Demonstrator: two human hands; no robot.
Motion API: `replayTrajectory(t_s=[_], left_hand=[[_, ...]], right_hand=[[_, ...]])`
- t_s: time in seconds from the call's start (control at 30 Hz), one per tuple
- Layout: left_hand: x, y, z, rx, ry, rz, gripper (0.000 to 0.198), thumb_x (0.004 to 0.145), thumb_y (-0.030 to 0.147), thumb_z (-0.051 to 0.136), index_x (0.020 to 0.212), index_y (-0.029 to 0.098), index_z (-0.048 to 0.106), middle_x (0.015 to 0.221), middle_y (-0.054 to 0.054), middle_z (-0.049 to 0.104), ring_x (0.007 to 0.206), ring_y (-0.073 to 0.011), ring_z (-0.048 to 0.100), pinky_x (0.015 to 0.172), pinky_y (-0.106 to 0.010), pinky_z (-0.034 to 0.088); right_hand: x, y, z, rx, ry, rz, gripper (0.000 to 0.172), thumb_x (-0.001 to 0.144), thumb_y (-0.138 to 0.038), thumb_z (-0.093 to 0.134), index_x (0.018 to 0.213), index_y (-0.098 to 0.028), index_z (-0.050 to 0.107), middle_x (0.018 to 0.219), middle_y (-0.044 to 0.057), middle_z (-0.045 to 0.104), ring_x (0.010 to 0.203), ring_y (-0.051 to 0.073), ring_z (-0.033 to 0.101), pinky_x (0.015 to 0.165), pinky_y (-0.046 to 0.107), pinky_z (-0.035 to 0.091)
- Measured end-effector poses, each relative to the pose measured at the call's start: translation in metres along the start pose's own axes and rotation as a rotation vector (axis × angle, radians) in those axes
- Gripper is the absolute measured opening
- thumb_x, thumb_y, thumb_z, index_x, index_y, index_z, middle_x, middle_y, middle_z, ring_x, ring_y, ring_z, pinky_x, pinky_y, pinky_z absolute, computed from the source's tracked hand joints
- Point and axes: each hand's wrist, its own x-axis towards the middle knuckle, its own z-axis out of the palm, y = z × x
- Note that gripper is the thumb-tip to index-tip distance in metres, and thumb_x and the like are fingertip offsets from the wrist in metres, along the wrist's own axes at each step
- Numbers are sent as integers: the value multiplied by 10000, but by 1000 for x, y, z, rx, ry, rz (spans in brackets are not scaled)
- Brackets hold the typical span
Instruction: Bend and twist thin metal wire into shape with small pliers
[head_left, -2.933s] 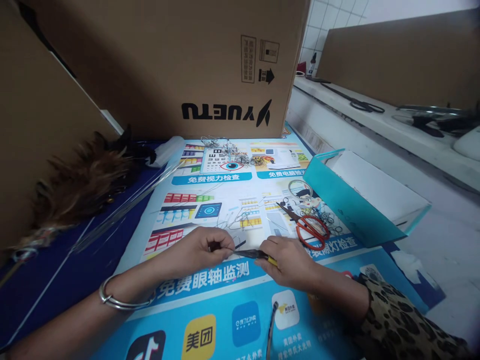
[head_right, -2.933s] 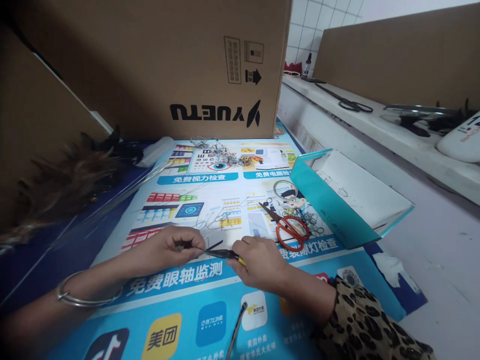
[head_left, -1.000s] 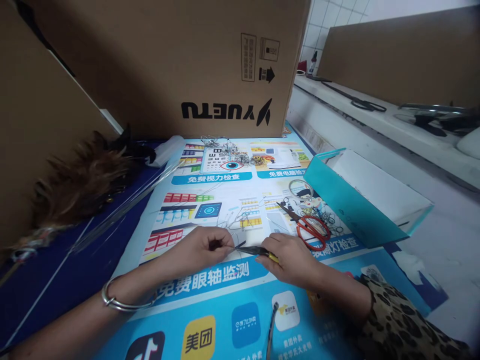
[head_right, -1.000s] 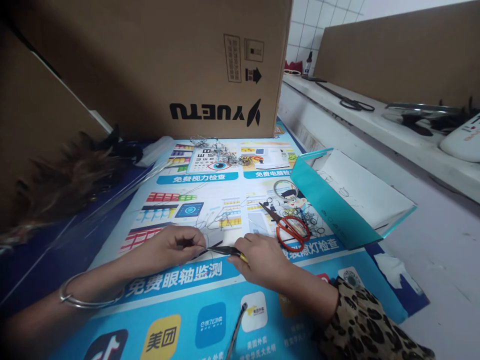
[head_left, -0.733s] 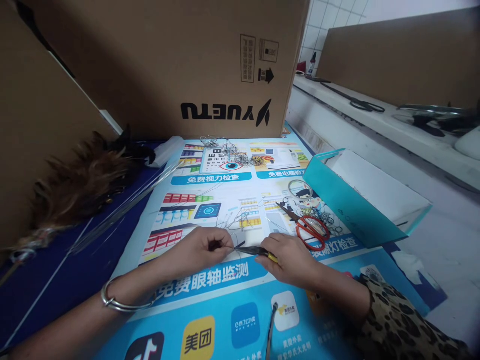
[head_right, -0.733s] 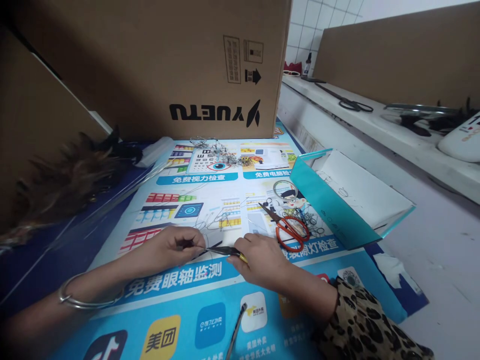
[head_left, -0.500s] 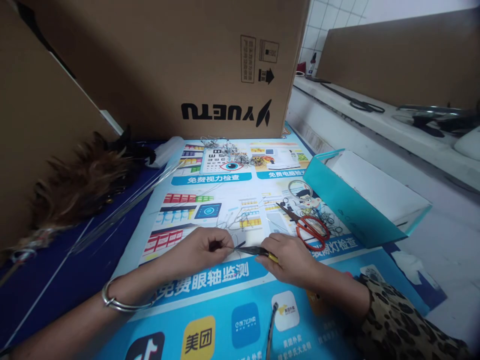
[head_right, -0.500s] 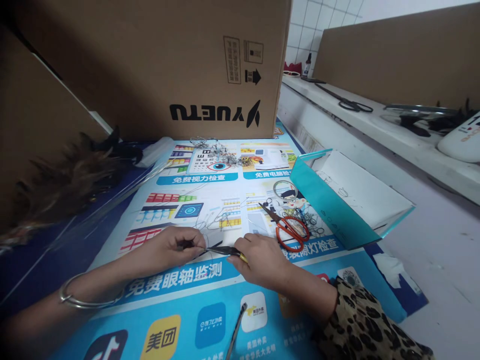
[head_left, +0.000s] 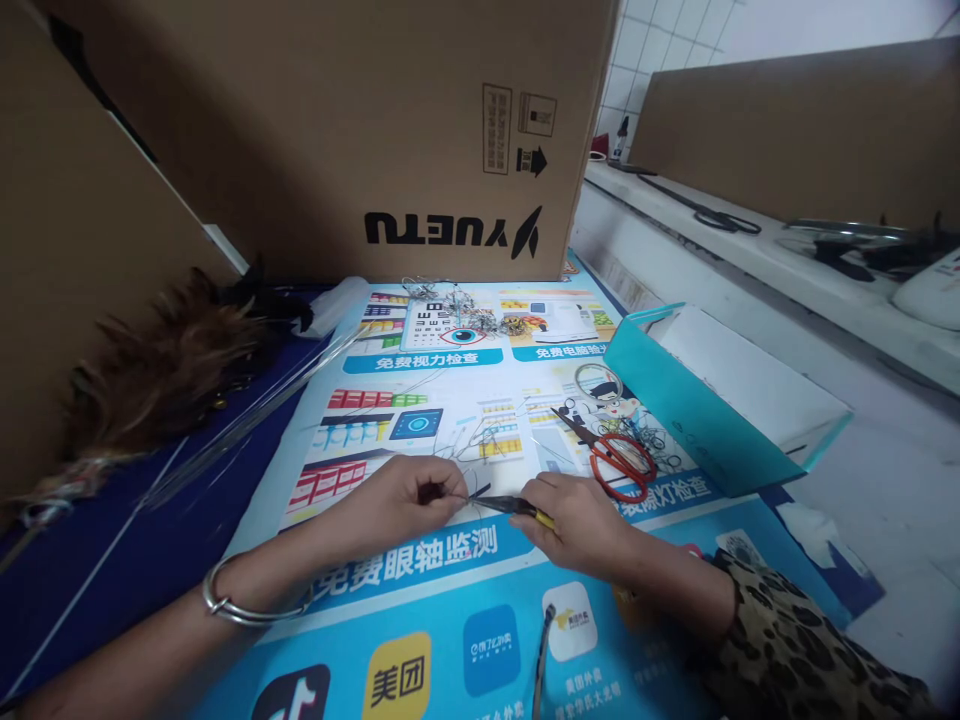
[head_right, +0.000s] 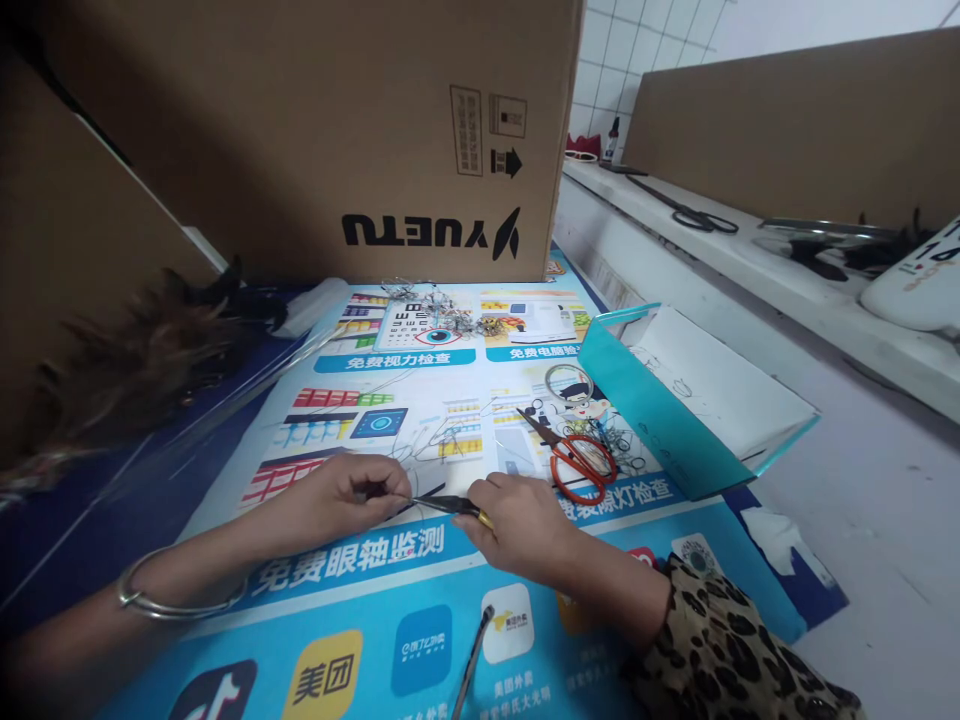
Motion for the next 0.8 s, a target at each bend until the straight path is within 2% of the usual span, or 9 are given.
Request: replayTrajectory(t_s=[0.8], left_hand=[[2,-3,2,-59,-8,-44,136,771,244,494,701,159,575,630,21,516,580,-109,440,529,-189,363]], right_hand=[[1,3,-1,-33,-3,6,284,887,-445,409,947,-203,544,895,41,584,858,184,534,675,270,345]])
